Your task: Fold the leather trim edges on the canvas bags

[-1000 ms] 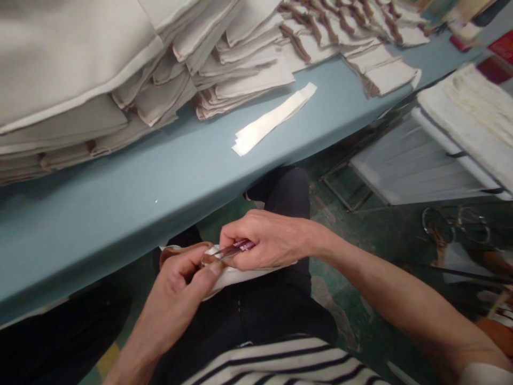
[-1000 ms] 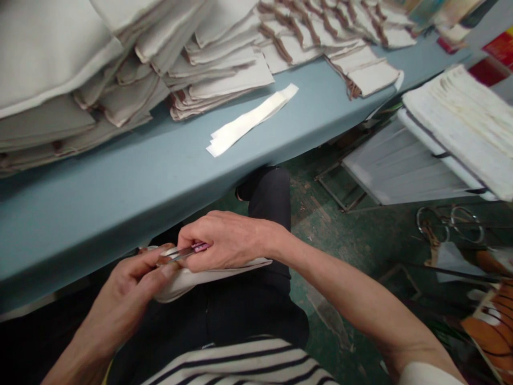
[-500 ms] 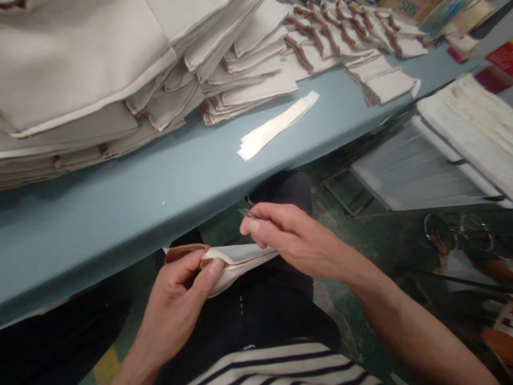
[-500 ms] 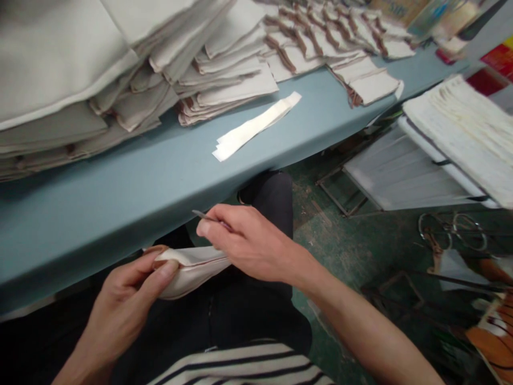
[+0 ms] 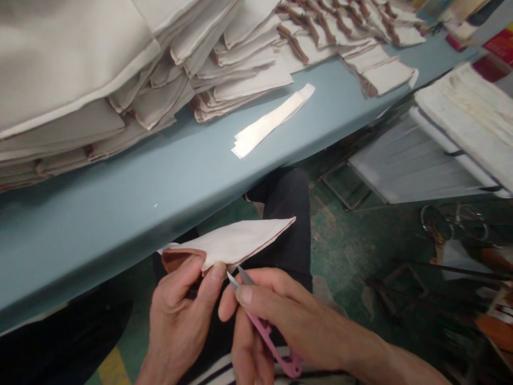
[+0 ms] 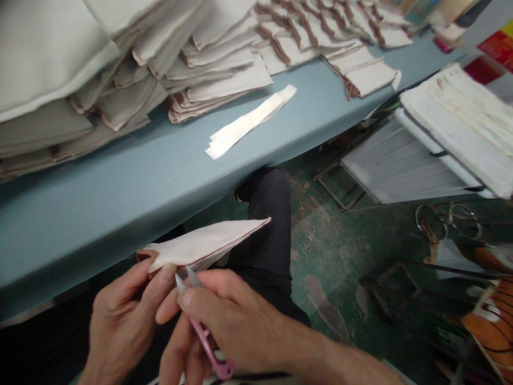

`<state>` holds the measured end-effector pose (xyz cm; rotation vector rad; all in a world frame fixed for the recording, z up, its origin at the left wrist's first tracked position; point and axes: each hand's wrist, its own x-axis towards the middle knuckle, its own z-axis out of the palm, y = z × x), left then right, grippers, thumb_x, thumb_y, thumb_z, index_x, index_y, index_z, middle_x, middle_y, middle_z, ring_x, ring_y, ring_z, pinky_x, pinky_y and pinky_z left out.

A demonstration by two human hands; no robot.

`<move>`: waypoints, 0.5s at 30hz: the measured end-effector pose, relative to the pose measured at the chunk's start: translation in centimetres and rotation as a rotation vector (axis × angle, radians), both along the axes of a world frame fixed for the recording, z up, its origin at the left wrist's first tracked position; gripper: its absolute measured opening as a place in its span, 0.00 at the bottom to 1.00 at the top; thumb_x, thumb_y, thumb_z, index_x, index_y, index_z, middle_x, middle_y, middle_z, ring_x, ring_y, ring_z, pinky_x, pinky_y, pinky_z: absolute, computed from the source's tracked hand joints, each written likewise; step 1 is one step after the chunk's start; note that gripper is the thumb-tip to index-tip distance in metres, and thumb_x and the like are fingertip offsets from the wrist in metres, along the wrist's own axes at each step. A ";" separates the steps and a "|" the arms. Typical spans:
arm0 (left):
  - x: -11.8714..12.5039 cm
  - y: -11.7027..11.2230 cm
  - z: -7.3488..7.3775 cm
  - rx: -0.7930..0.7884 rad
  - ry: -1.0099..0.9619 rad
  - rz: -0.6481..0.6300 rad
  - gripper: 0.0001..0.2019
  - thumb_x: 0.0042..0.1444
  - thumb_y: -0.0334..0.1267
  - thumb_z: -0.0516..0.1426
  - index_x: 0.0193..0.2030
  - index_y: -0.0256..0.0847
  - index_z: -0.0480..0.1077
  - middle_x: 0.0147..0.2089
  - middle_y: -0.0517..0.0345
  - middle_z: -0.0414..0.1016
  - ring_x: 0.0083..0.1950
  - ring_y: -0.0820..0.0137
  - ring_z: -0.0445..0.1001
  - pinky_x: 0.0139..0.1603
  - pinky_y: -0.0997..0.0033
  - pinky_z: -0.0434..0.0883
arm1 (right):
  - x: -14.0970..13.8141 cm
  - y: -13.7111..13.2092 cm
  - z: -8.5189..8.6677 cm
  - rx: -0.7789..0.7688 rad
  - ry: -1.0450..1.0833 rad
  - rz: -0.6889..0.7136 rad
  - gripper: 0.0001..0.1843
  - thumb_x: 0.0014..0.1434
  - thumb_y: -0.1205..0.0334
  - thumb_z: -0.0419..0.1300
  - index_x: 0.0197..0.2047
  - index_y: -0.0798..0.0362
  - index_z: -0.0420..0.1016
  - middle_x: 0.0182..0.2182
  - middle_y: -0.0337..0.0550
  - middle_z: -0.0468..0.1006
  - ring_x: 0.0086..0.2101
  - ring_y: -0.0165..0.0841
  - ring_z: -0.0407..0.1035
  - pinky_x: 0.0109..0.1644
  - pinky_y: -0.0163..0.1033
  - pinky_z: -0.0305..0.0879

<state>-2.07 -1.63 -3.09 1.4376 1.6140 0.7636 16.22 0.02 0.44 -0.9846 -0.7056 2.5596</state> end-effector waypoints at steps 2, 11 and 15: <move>0.4 -0.3 0.1 0.008 -0.002 0.027 0.21 0.69 0.46 0.58 0.23 0.44 0.68 0.24 0.64 0.67 0.27 0.70 0.66 0.30 0.70 0.64 | 0.1 0.1 0.0 0.021 -0.004 -0.008 0.21 0.70 0.39 0.54 0.44 0.50 0.66 0.24 0.34 0.77 0.16 0.25 0.62 0.21 0.29 0.58; 0.9 -0.2 -0.2 0.174 0.022 0.019 0.20 0.66 0.40 0.59 0.21 0.44 0.65 0.22 0.65 0.65 0.25 0.72 0.67 0.29 0.73 0.66 | 0.4 0.0 -0.4 0.047 -0.060 -0.028 0.19 0.71 0.43 0.54 0.44 0.52 0.70 0.23 0.34 0.76 0.16 0.24 0.59 0.19 0.29 0.55; 0.9 0.0 -0.4 0.301 0.057 -0.001 0.20 0.65 0.34 0.58 0.22 0.44 0.61 0.21 0.68 0.61 0.22 0.75 0.64 0.25 0.77 0.64 | 0.4 0.1 -0.6 0.042 -0.053 -0.039 0.17 0.71 0.46 0.53 0.43 0.52 0.71 0.21 0.34 0.76 0.15 0.24 0.59 0.18 0.28 0.54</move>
